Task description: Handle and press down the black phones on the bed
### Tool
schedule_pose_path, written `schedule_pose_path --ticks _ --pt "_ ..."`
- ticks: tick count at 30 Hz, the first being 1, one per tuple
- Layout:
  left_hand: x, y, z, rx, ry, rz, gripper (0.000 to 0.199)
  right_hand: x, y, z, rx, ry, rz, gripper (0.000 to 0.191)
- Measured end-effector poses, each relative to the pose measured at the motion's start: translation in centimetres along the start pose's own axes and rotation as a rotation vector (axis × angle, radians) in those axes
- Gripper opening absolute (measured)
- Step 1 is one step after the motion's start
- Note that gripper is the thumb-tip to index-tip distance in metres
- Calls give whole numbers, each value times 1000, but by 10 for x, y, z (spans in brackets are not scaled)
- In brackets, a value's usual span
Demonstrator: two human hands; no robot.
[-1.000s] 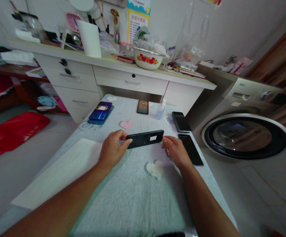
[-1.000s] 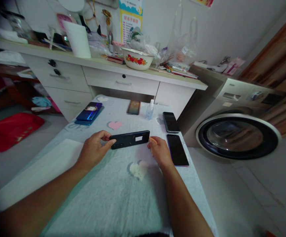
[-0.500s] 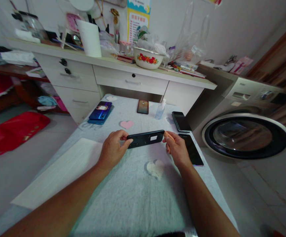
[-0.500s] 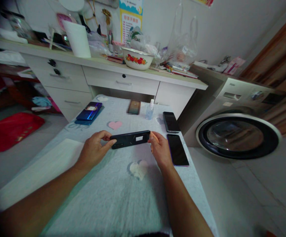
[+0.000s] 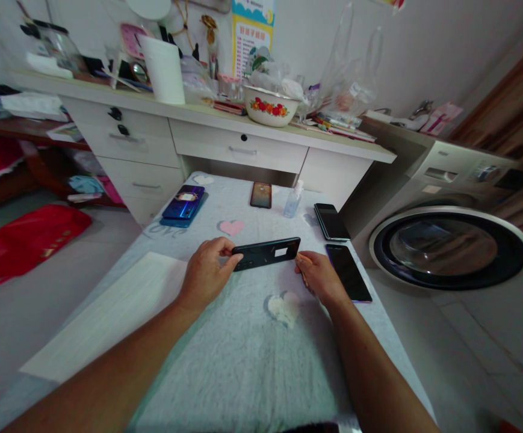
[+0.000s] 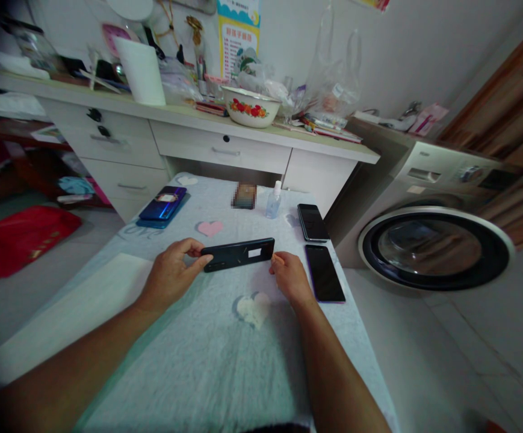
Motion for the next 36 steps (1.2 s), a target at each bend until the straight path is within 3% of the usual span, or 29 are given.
schedule_pose_path --ticks 8,15,36 --pt "1 0 2 2 2 15 8 11 -2 -2 -61 369 -93 32" --pt "-1 -1 -1 5 3 13 7 21 -7 -7 -131 448 -203 40" --pt "-1 0 0 18 24 7 7 -1 1 2 34 106 -3 32"
Point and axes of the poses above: each hand's wrist, its own y-axis towards the middle knuckle, its own z-axis out of the palm, x = y × z, the point moved 4 cm from there along y, towards the middle knuckle, and after that the axes turned 7 degrees about y, right-handed, at the moved point
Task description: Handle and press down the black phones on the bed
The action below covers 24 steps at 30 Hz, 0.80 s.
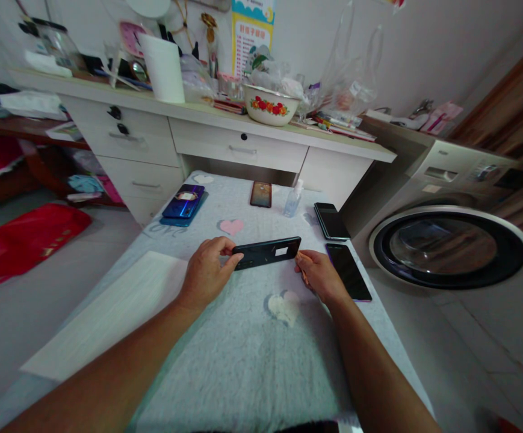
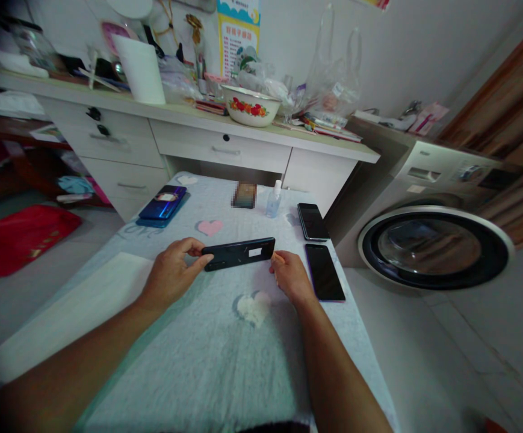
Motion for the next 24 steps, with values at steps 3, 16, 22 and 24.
schedule_pose_path --ticks 3,16,22,24 --pt "1 0 1 0 0 4 7 0 0 0 9 -39 31 34" --pt "1 0 1 -3 -11 9 7 11 -3 0 -60 235 -7 34" --pt "-1 0 0 4 -7 14 7 20 -7 -2 -117 260 -153 37" --pt "-2 -1 0 5 -10 19 7 21 -8 -4 -149 206 -200 39"
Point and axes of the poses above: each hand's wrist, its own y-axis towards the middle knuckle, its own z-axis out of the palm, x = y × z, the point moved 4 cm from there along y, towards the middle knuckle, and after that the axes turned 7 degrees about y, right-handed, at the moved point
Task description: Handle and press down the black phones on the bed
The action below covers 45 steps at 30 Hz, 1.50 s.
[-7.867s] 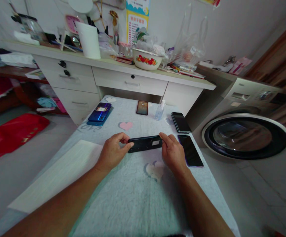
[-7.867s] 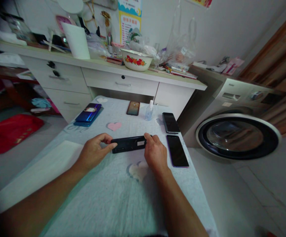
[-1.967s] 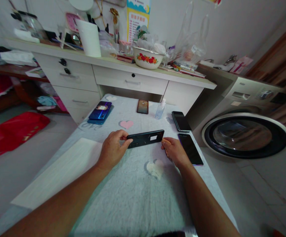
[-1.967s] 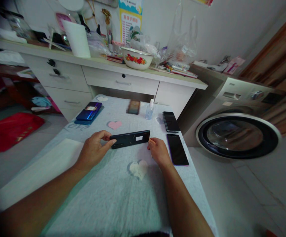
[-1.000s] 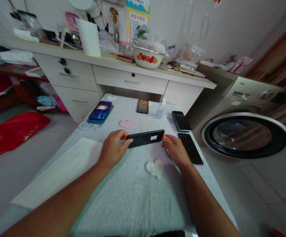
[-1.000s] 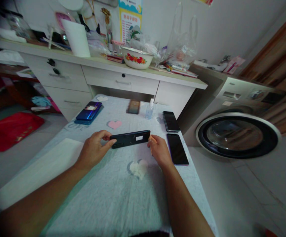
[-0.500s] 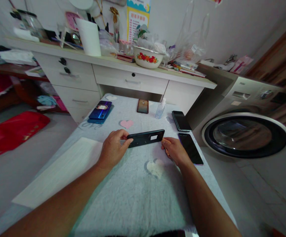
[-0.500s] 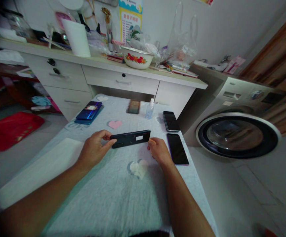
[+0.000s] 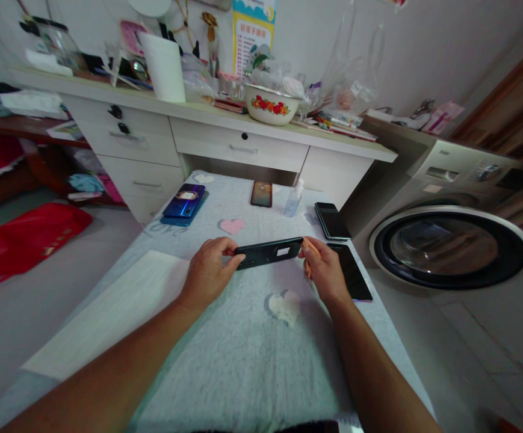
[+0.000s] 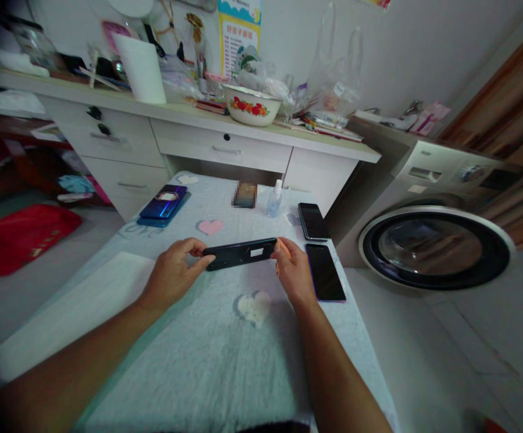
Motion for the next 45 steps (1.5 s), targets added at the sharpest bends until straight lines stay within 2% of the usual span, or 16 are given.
schedule_pose_path --ticks 5,9,13,18,24,28,33,40,45 --pt "-2 -1 2 5 -7 21 8 9 -2 -1 -57 -335 -226 38" --pt "-1 -1 2 10 -4 13 7 16 -6 5 -42 -558 -364 37" --pt "-1 -1 3 11 -15 20 8 19 -10 13 -30 -655 -433 40" --pt "-3 -2 4 12 -33 18 8 19 -16 30 55 -731 -533 39" --pt "-8 -2 3 13 -42 22 7 18 -23 42 166 -716 -550 41" --pt "-10 -1 3 17 -40 24 7 20 -24 43 185 -713 -544 42" --pt "-10 -1 3 17 -34 37 7 24 -21 36 119 -739 -533 39" --pt "-9 -2 4 39 -27 80 8 24 -10 12 -40 -848 -485 37" --pt "-10 -2 3 54 -34 107 8 23 -5 1 -109 -890 -460 37"
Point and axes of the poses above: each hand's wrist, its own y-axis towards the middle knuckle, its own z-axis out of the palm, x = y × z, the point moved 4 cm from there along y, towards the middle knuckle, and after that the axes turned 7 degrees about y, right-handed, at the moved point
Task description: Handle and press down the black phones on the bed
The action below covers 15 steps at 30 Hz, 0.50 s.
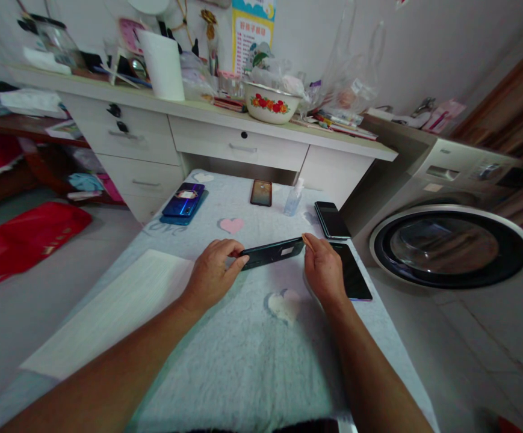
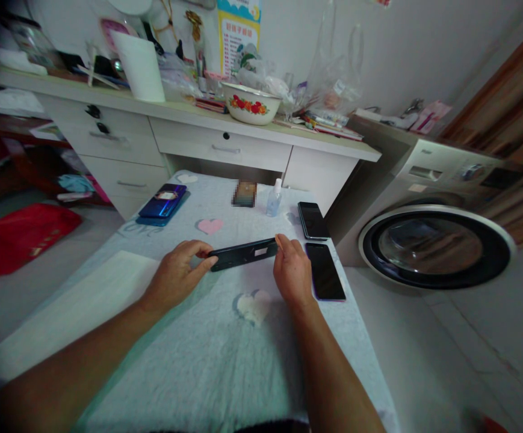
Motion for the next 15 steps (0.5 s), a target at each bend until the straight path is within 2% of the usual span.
schedule_pose_path --ticks 7,15 --pt "-3 -1 -4 10 2 17 4 1 -1 1 4 -24 3 35" --pt "-1 -1 -2 7 5 10 3 19 -5 9 63 8 -25 36"
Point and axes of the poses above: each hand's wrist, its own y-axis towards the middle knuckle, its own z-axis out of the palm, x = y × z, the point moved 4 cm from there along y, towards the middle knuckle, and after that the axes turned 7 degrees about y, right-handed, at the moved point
